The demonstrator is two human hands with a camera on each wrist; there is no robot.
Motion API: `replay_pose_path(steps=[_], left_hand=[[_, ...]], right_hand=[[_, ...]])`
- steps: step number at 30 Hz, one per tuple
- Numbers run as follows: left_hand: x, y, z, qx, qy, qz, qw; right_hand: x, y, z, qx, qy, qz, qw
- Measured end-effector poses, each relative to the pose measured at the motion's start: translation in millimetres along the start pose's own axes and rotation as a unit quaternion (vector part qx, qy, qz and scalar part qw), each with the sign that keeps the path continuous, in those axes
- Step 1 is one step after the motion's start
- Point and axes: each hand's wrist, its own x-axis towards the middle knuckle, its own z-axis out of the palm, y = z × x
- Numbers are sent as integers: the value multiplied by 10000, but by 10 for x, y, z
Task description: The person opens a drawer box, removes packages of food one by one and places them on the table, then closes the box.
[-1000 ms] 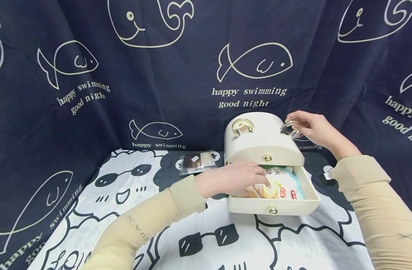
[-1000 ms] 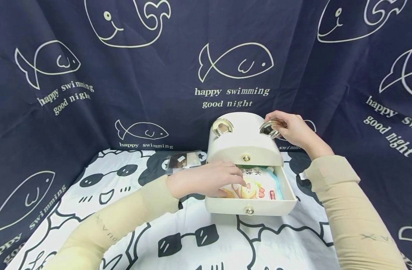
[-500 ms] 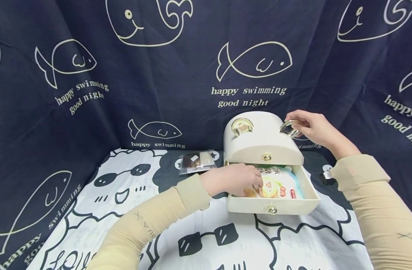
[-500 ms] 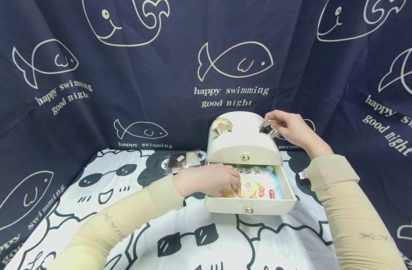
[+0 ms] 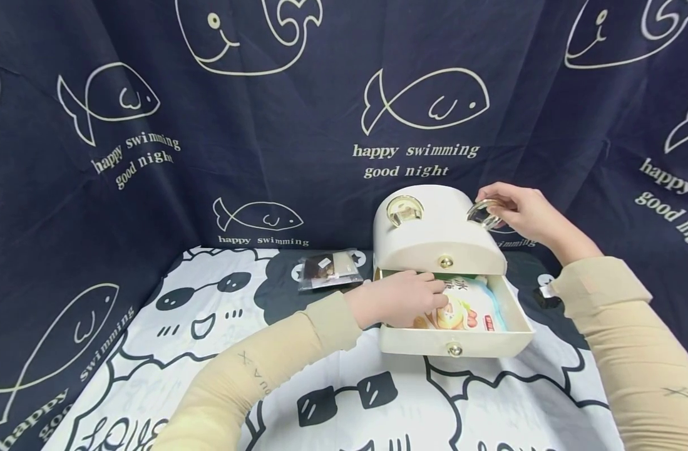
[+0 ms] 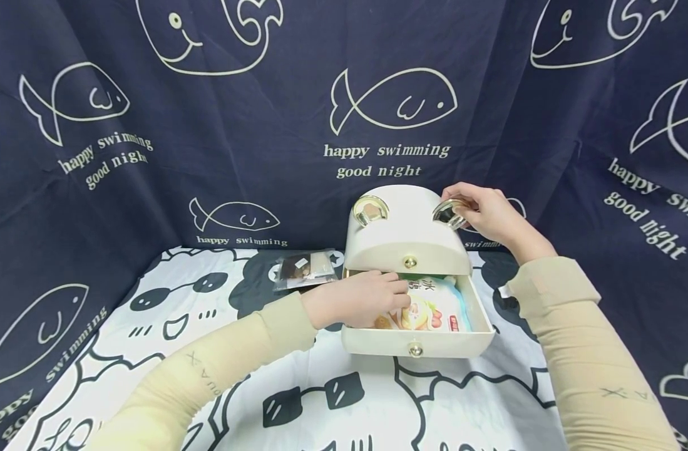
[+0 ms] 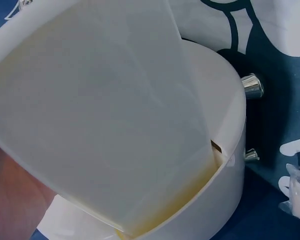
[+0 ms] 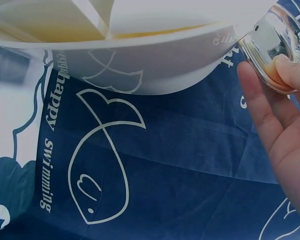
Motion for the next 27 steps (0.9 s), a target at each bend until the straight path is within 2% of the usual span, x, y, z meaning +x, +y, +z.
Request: replay_pose_path(steps=[12, 18, 27], left_hand=[[2, -2, 6, 58, -67, 35, 10000], [27, 22, 24, 76, 153, 41, 9998], [64, 62, 78, 360, 494, 9, 9981]], right_hand=[[-6, -6, -20, -18, -88, 101, 9999], [-15, -10, -16, -27, -63, 108, 9999], [-6, -4, -7, 5, -43, 95, 9999]])
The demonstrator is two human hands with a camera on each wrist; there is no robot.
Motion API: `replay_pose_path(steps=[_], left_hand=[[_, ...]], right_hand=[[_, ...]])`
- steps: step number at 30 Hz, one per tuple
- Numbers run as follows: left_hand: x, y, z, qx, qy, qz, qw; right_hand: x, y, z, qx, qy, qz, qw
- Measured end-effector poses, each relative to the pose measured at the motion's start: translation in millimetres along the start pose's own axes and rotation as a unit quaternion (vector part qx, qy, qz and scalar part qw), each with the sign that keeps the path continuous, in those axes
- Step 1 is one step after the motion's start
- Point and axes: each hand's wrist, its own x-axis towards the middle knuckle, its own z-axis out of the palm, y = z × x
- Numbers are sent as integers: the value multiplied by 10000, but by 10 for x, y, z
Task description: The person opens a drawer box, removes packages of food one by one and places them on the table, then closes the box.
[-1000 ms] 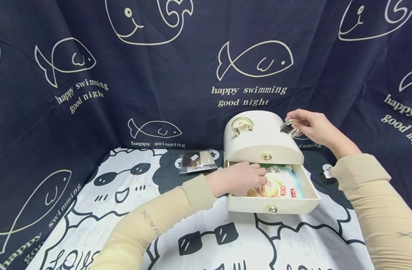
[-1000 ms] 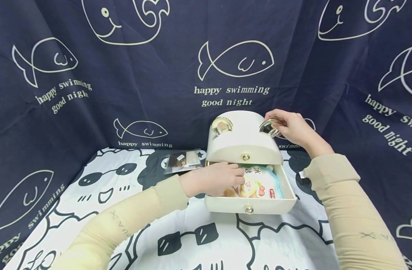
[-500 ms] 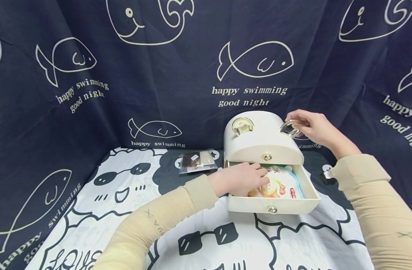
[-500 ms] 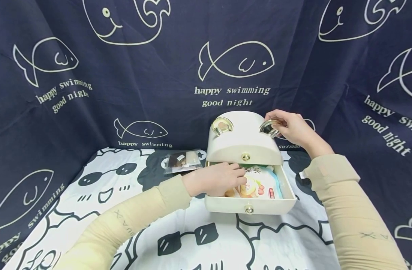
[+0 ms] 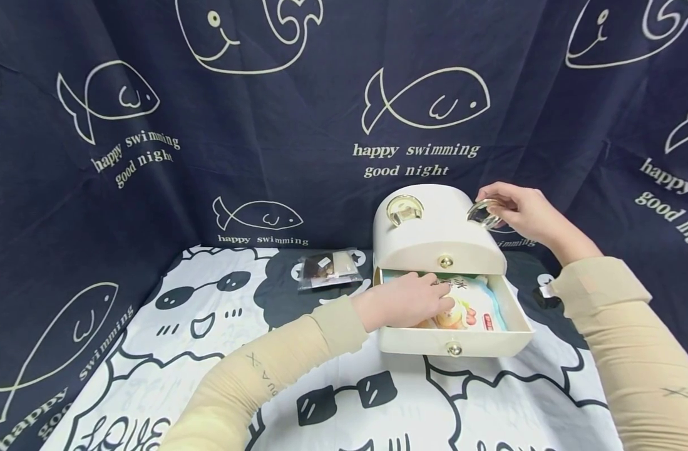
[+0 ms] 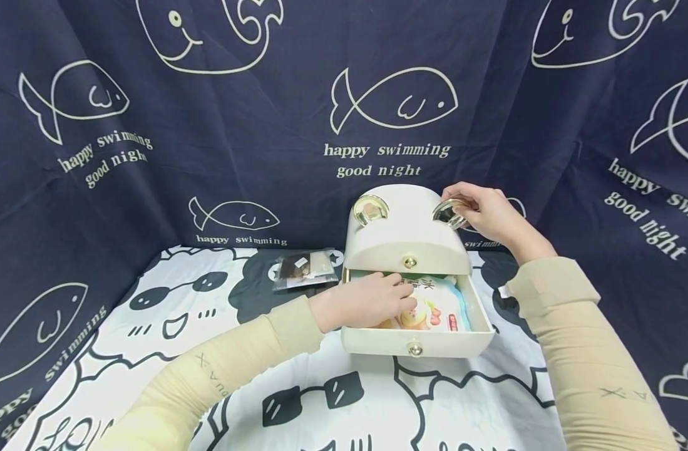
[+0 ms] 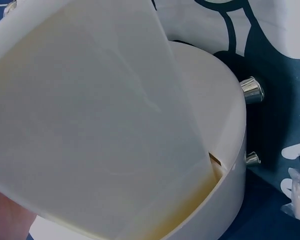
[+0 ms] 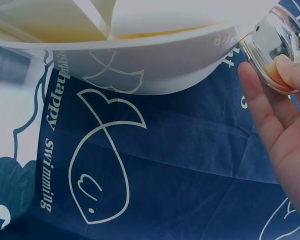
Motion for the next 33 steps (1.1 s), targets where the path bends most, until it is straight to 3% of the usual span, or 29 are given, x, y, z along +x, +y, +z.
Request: replay_pose_path(steps=[8, 24, 33], left_hand=[[11, 34, -9, 71, 69, -113, 9999], [-8, 40, 12, 98, 491, -52, 9987], [-1, 38, -38, 174, 520, -70, 9985]], right_hand=[[3, 7, 0, -98, 42, -74, 9999], [6, -12, -1, -106, 42, -54, 9999], [-2, 2, 15, 24, 79, -94, 9999]])
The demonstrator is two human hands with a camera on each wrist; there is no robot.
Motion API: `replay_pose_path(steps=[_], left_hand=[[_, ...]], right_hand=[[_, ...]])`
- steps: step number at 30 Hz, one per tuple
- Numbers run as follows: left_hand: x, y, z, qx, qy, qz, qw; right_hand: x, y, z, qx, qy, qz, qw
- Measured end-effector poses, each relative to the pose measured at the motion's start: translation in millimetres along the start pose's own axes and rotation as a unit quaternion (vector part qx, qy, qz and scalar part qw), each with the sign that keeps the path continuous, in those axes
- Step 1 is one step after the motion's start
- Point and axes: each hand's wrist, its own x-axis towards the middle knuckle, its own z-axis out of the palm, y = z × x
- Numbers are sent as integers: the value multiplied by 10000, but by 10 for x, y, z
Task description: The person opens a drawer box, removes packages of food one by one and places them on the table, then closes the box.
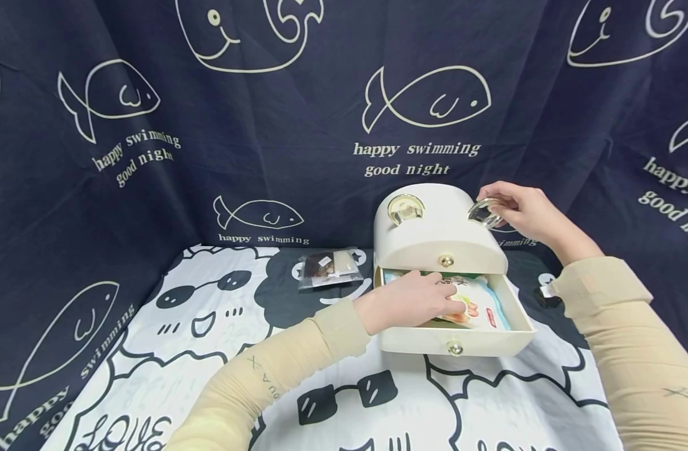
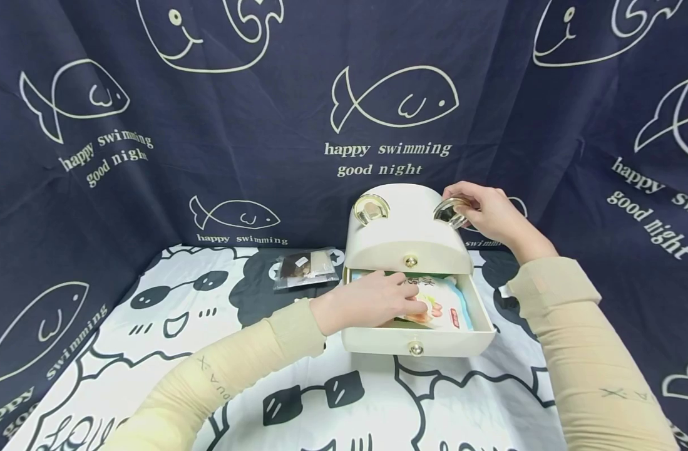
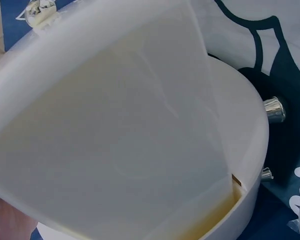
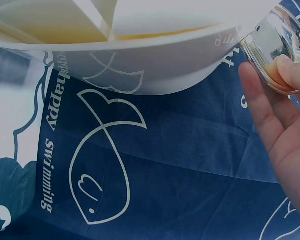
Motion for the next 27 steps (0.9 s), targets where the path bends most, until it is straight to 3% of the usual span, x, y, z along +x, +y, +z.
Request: replay_pose_path(steps=[3, 10, 13, 20, 27], left_hand=[[-7, 4, -17, -1, 116, -14, 9999], [-11, -30, -33, 177, 730, -87, 9971], [-10, -51, -52, -25, 769, -142, 9969], [-17, -109, -140, -277, 475, -374, 9978], [-37, -115, -195, -354, 723, -400, 9960]], right_hand=[[0, -1, 2, -12, -6, -12, 10000], [-5, -11, 3, 27, 14, -59, 10000], [-2, -13, 5, 24, 33, -99, 9999], [9, 2, 7, -6, 28, -123, 9999], [-6, 0, -8, -20, -23, -28, 10000]])
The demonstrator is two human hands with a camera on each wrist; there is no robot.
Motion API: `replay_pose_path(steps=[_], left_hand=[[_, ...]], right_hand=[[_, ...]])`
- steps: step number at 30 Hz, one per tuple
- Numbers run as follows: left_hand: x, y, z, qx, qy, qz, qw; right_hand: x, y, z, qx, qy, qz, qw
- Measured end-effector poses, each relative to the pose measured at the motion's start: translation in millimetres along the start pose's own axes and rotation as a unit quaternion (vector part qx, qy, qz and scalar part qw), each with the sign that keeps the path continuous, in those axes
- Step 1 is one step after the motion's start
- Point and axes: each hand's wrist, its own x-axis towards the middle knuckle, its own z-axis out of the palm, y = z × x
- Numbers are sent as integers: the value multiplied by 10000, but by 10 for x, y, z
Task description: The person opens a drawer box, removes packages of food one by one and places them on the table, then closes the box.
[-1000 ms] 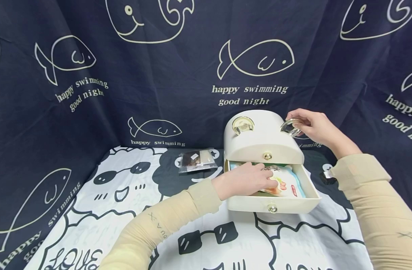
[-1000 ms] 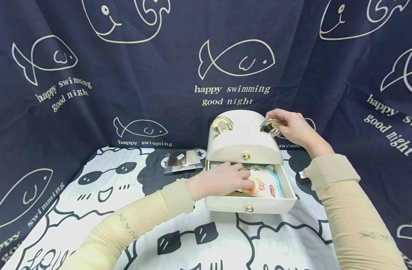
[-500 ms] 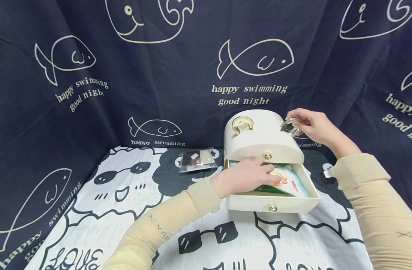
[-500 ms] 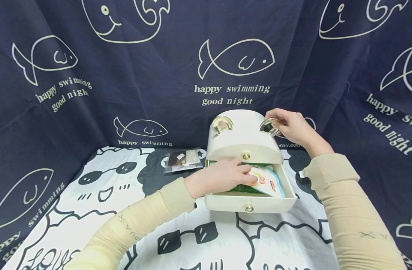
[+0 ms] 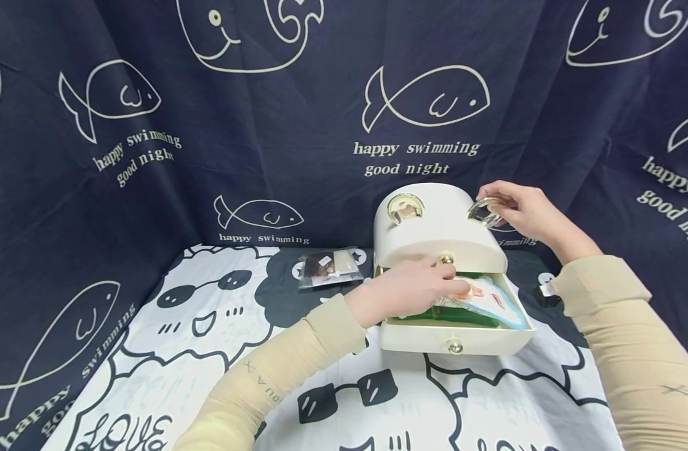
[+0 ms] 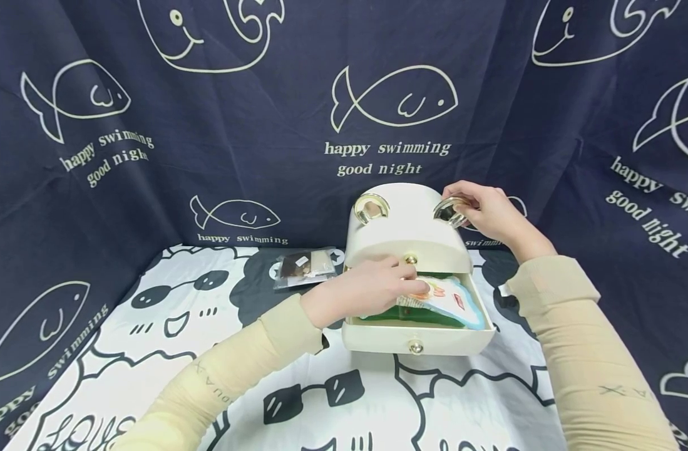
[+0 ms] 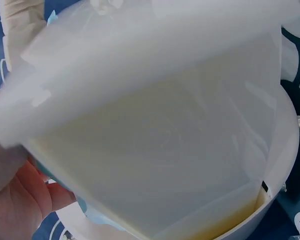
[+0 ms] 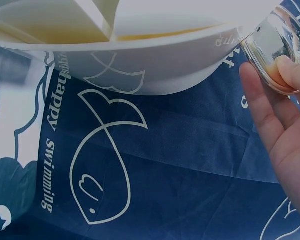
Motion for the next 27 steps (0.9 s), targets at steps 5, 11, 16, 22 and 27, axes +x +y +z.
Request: replay_pose_path(steps=[5, 11, 16, 22, 27], left_hand=[[-34, 42, -64, 2, 233, 58, 9997], [-81, 99, -154, -90, 308, 14, 9995], [-121, 132, -209, 53, 467, 77, 9989], [-188, 197, -297, 48, 580, -26, 9983], [-242, 232, -375, 145, 692, -67, 9975]], right_hand=[[2, -13, -11, -6, 4, 11, 10000], [5, -14, -1, -26, -2, -12, 10000], [-3, -8, -2, -63, -43, 54, 10000], [-12, -1, 1, -50, -72, 141, 9999], [-6, -3, 4, -88, -23, 154, 9998]])
